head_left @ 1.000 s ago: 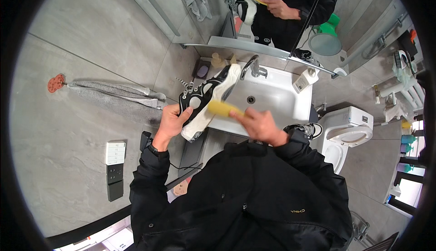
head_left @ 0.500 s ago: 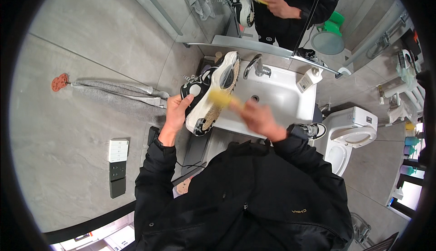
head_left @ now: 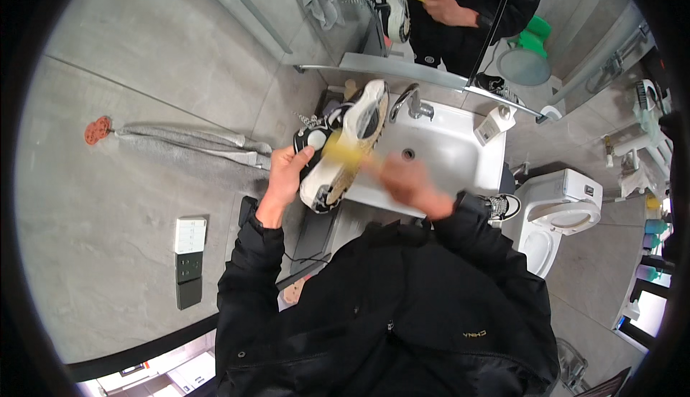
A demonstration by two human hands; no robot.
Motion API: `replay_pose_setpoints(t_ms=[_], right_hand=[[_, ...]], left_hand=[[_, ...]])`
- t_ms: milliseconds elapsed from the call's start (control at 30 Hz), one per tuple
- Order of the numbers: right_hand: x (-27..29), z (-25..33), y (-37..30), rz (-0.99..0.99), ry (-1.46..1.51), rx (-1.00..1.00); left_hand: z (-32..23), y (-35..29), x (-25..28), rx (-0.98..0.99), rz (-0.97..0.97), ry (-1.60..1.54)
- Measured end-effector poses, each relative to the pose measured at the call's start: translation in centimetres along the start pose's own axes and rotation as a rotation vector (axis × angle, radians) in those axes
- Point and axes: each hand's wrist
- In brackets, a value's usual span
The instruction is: The person scrubs a black and white sneaker with a yellow brush over a bathroom sink. They rotate the shoe to clean different areas, including the upper, sides, and sole, while holding it with the other hand.
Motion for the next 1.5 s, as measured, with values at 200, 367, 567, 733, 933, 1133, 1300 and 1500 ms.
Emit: replay_pose_setpoints(t_ms=[200,367,567,733,933,1133,1300,1500], right_hand=[[-0.8,-1.8,-0.9,0.100,-0.151,-0.020],[-1.4,-2.0,-1.7,-0.098,-0.061,-0.305],[1.5,-2.0,0.2,-0.073,0.080,-0.317],[4.1,-2.1,0.8,0.076,0.284,-0.043],[5.6,-2.7,-0.3,-0.090,0.309,-0.412],[6.2,-0.7,-1.2,0.060,0.238,-0.332],[3.7,0.4,-0.9,0.037,0.062,-0.296],[1.3,1.3,-1.3,0.071,-0.010,-0.234]], left_hand=[[0.2,0.1,0.2,-0.026,-0.039,0.005],[0.1,-0.1,0.4,0.021,0.007,0.032],[-0.8,-0.8,1.1,-0.090,0.083,0.182],[-1.9,-2.0,2.1,-0.181,0.040,0.375],[-3.0,-3.7,3.5,-0.200,0.103,0.544],[-4.3,-4.0,2.8,-0.202,0.079,0.588],[-4.8,-2.5,-0.1,-0.117,0.026,0.514],[-5.0,-0.9,-2.6,-0.125,-0.053,0.397]])
Point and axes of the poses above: each hand's wrist, its own y-axis towards the middle knuckle, its own x-axis out of the back of the hand, z = x × y, and after that the axes turned 4 degrees about y, right-handed
